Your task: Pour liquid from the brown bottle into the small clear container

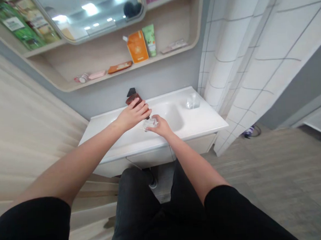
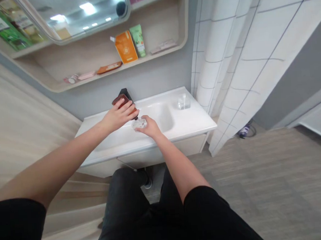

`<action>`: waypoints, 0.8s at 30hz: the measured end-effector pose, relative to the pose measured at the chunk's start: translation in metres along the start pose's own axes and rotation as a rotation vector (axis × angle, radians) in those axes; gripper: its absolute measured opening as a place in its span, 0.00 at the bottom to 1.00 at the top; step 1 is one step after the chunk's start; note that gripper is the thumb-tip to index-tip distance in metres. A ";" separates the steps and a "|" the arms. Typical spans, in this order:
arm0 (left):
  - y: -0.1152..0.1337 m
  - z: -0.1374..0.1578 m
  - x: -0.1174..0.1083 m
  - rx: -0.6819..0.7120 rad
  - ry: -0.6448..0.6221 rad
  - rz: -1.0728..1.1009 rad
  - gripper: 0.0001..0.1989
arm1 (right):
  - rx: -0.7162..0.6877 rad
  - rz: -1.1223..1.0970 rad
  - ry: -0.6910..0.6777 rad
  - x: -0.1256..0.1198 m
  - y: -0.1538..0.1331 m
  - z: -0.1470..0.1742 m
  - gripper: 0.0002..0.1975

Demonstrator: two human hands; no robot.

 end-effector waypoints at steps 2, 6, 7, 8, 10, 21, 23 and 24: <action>0.000 0.000 0.000 0.001 -0.003 -0.014 0.22 | 0.004 -0.002 0.001 0.000 -0.001 0.000 0.40; -0.002 0.001 0.002 -0.036 -0.014 0.007 0.22 | 0.023 -0.005 0.003 -0.001 -0.003 0.001 0.40; -0.002 0.001 0.002 -0.049 -0.015 0.021 0.22 | 0.026 -0.005 0.001 -0.002 -0.004 0.001 0.40; -0.003 0.001 0.003 -0.061 -0.016 0.035 0.22 | 0.028 -0.003 -0.001 -0.002 -0.005 0.001 0.40; -0.003 0.002 0.003 -0.080 -0.010 0.054 0.22 | 0.034 0.005 -0.006 -0.003 -0.006 0.001 0.40; -0.023 0.063 0.035 -0.683 0.102 0.121 0.26 | 0.061 0.006 -0.097 0.005 0.006 0.001 0.42; -0.032 0.097 0.050 -1.016 0.188 0.240 0.33 | 0.080 0.024 -0.119 0.006 0.008 0.001 0.41; -0.036 0.116 0.056 -1.183 0.255 0.331 0.35 | 0.085 0.033 -0.122 0.007 0.009 0.000 0.40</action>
Point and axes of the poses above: each hand's wrist, its own z-axis away from the middle knuckle, its own x-axis out of the palm, y = z × x, the point moved 6 cm from there along -z, towards the middle knuckle, and after that the axes turned 8 degrees about y, right-handed, at the moved point
